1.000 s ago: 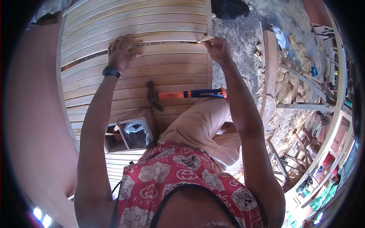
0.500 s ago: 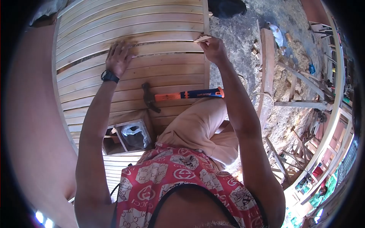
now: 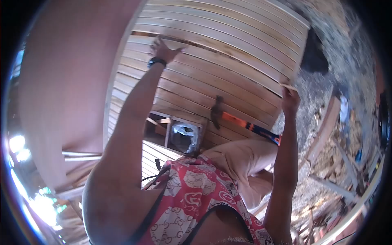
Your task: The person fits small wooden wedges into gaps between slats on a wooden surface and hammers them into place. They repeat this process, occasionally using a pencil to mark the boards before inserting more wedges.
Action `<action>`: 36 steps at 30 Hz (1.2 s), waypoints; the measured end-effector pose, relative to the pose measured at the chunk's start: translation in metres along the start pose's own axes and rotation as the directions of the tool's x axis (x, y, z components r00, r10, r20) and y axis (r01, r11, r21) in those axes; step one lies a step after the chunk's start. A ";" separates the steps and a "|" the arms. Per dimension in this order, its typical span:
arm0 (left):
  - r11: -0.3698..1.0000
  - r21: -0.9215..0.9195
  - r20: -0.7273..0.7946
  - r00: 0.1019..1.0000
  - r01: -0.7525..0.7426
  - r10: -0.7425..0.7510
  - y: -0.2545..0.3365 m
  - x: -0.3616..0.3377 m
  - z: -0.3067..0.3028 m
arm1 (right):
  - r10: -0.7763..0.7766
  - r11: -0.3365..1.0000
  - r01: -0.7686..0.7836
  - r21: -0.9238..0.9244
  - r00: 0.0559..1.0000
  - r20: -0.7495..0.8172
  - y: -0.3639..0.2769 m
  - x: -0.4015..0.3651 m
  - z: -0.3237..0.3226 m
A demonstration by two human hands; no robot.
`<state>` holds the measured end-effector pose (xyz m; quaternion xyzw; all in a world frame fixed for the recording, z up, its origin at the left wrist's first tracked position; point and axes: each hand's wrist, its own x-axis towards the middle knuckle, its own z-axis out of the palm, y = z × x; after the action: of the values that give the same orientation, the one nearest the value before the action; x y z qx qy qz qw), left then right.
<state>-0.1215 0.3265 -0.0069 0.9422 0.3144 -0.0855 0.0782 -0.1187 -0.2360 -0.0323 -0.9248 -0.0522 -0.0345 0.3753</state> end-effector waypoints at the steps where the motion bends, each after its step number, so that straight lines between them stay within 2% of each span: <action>1: 0.998 -0.020 0.027 0.998 0.065 -0.065 -0.005 0.003 0.007 | 0.009 0.999 -0.008 0.039 1.000 -0.025 -0.002 -0.001 0.003; 2: 0.998 0.030 0.108 0.992 0.062 -0.064 0.002 -0.004 -0.005 | 0.008 1.000 -0.007 0.021 0.999 -0.040 0.017 -0.003 0.011; 3: 0.996 0.034 0.092 0.992 0.082 -0.085 0.003 -0.005 -0.009 | -0.010 0.999 0.011 0.038 0.999 -0.032 0.009 -0.002 0.014; 5: 0.999 0.012 0.141 0.989 0.039 -0.040 0.004 -0.009 -0.010 | -0.047 0.993 0.059 0.100 0.992 -0.116 0.000 -0.005 0.010; 10: 0.999 -0.045 0.050 0.999 0.011 -0.009 0.004 -0.022 -0.015 | -0.044 0.993 0.056 0.104 0.993 -0.113 0.004 -0.002 0.013; 12: 0.993 -0.067 -0.058 0.994 -0.092 0.088 0.002 -0.024 -0.015 | -0.072 0.989 0.087 0.118 0.990 -0.121 -0.004 0.000 0.012; 15: 0.988 -0.033 -0.094 0.985 -0.148 0.145 0.002 -0.023 -0.016 | -0.055 0.980 0.077 0.181 0.991 -0.124 -0.007 -0.002 0.011; 19: 0.981 -0.166 -0.196 0.978 -0.102 0.068 0.005 0.018 -0.004 | -0.087 0.988 0.103 0.114 0.986 -0.141 -0.004 0.001 0.012; 21: 0.955 -0.126 -0.149 0.957 -0.270 0.251 0.009 0.038 0.001 | -0.034 0.998 0.038 0.046 0.995 -0.090 -0.002 0.001 0.010; 22: 0.964 -0.030 -0.091 0.961 -0.264 0.260 0.013 0.022 -0.026 | -0.024 0.999 0.026 0.034 0.997 -0.068 0.002 -0.006 0.008; 23: 0.929 0.000 -0.095 0.925 -0.370 0.369 -0.005 0.032 -0.018 | -0.086 0.994 0.092 0.056 0.991 -0.104 0.005 -0.004 0.014; 24: 0.924 -0.028 -0.060 0.923 -0.383 0.380 -0.013 0.033 -0.019 | -0.150 0.984 0.161 0.071 0.979 -0.139 0.008 -0.001 0.013; 26: 0.908 -0.053 -0.035 0.910 -0.415 0.413 -0.013 0.030 -0.034 | -0.109 0.992 0.115 0.050 0.987 -0.118 0.001 0.000 0.007; 27: 0.898 0.033 0.046 0.898 -0.439 0.438 -0.008 0.025 -0.046 | -0.065 0.997 0.069 0.041 0.994 -0.086 -0.003 0.001 0.007; 28: 0.880 0.114 0.142 0.885 -0.461 0.444 -0.007 0.022 -0.048 | -0.108 0.992 0.113 0.056 0.990 -0.087 -0.003 0.001 0.005; 29: 0.872 0.114 0.157 0.876 -0.475 0.457 -0.004 0.033 -0.049 | -0.088 0.994 0.093 0.050 0.992 -0.090 -0.003 0.003 0.005; 31: 0.784 0.144 0.335 0.775 -0.604 0.536 0.000 0.046 -0.051 | -0.049 0.997 0.050 0.056 0.998 -0.025 -0.010 0.003 -0.001; 32: 0.829 0.153 0.428 0.792 -0.538 0.435 0.008 0.045 -0.062 | -0.076 0.993 0.079 0.086 0.996 -0.043 -0.019 0.003 -0.003; 35: 0.844 0.119 0.444 0.788 -0.523 0.426 0.011 0.050 -0.058 | -0.125 0.986 0.130 0.105 0.991 -0.057 -0.012 0.006 0.001; 36: 0.820 0.060 0.376 0.774 -0.569 0.510 0.002 0.052 -0.050 | -0.099 0.994 0.100 0.043 0.994 -0.042 -0.012 0.007 0.000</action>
<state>-0.0735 0.3651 0.0306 0.9659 0.0032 -0.2487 0.0723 -0.1129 -0.2271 -0.0228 -0.9114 -0.0915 -0.0704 0.3950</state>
